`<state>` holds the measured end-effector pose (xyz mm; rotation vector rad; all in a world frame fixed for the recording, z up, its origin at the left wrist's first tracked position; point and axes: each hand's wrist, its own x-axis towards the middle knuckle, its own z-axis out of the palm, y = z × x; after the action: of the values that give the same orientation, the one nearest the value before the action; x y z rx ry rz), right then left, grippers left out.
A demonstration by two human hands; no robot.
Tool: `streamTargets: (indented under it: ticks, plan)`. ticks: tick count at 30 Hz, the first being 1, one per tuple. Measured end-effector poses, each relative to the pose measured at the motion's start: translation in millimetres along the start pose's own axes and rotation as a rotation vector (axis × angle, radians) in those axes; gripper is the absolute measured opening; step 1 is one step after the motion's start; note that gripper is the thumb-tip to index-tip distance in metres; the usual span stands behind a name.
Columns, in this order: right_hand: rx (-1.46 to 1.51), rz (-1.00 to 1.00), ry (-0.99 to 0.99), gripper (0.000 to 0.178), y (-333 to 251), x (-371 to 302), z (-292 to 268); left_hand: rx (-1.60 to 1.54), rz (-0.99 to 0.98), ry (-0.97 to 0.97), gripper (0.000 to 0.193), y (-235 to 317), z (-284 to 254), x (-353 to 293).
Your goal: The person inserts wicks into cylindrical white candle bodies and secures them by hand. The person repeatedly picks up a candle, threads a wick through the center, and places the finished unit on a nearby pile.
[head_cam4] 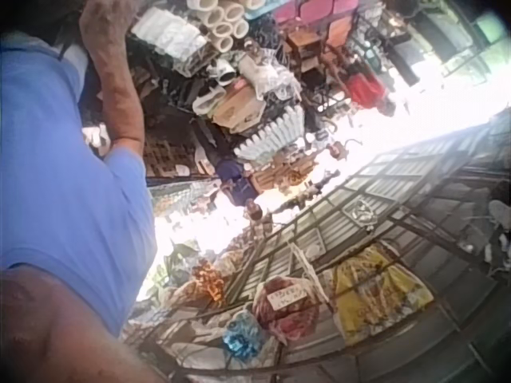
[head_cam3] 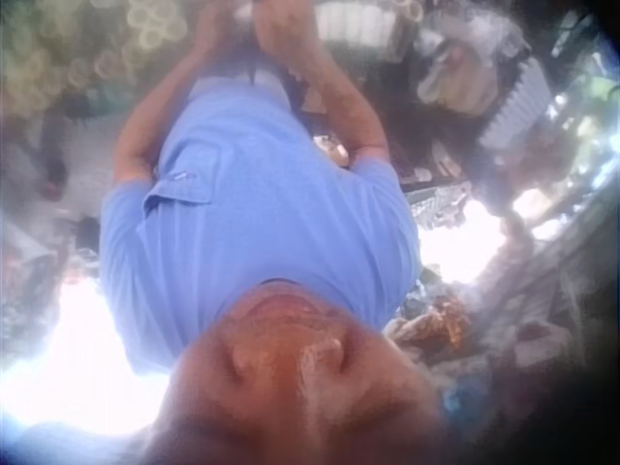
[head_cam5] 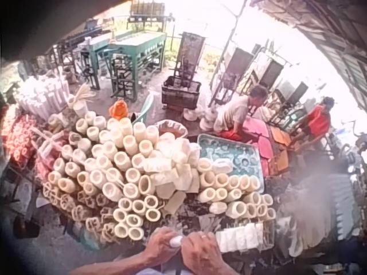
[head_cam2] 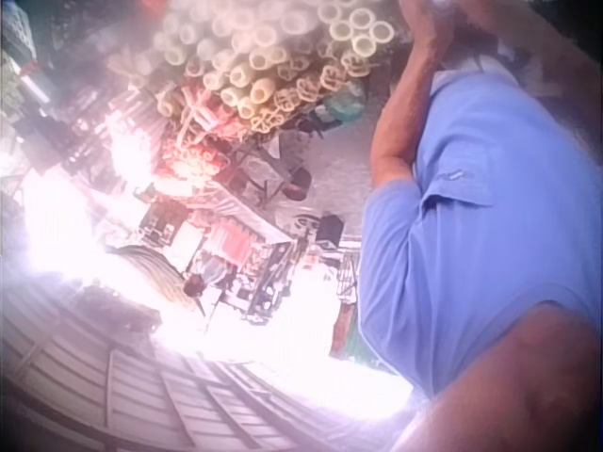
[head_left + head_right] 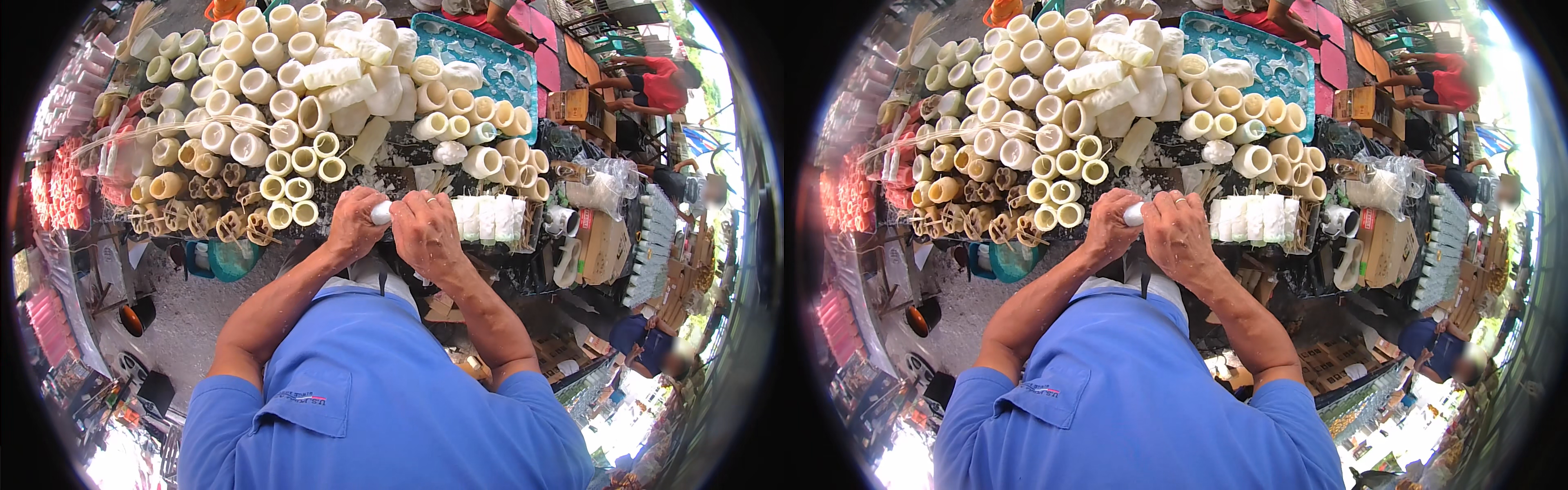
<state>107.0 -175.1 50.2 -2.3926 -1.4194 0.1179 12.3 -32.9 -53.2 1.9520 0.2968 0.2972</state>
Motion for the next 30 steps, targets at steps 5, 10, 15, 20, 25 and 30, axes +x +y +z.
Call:
streamTargets:
  ticks: [5,10,15,20,25,30]
  plan:
    - [0.033,-0.010,-0.056,0.012,-0.1,1.8,11.7,0.068,0.029,-0.016,0.038,2.4,4.3,0.4]
    - [0.133,-0.010,-0.010,0.012,7.8,-2.4,9.8,0.119,-0.018,-0.059,0.042,6.3,1.6,-1.2]
    - [0.134,-0.030,0.022,0.010,13.7,-5.1,6.6,0.115,-0.010,-0.075,0.042,8.6,2.1,-1.1]
    - [0.130,-0.021,-0.066,0.008,7.9,-3.8,15.9,0.156,0.014,-0.081,0.040,7.9,7.2,0.6]
    - [0.137,-0.002,0.004,0.008,14.9,-14.8,11.7,0.114,-0.092,-0.123,0.038,8.7,3.5,-3.3]
    - [0.120,-0.009,-0.034,0.011,11.2,-15.4,22.1,0.167,-0.029,-0.136,0.040,9.7,5.9,-0.6]
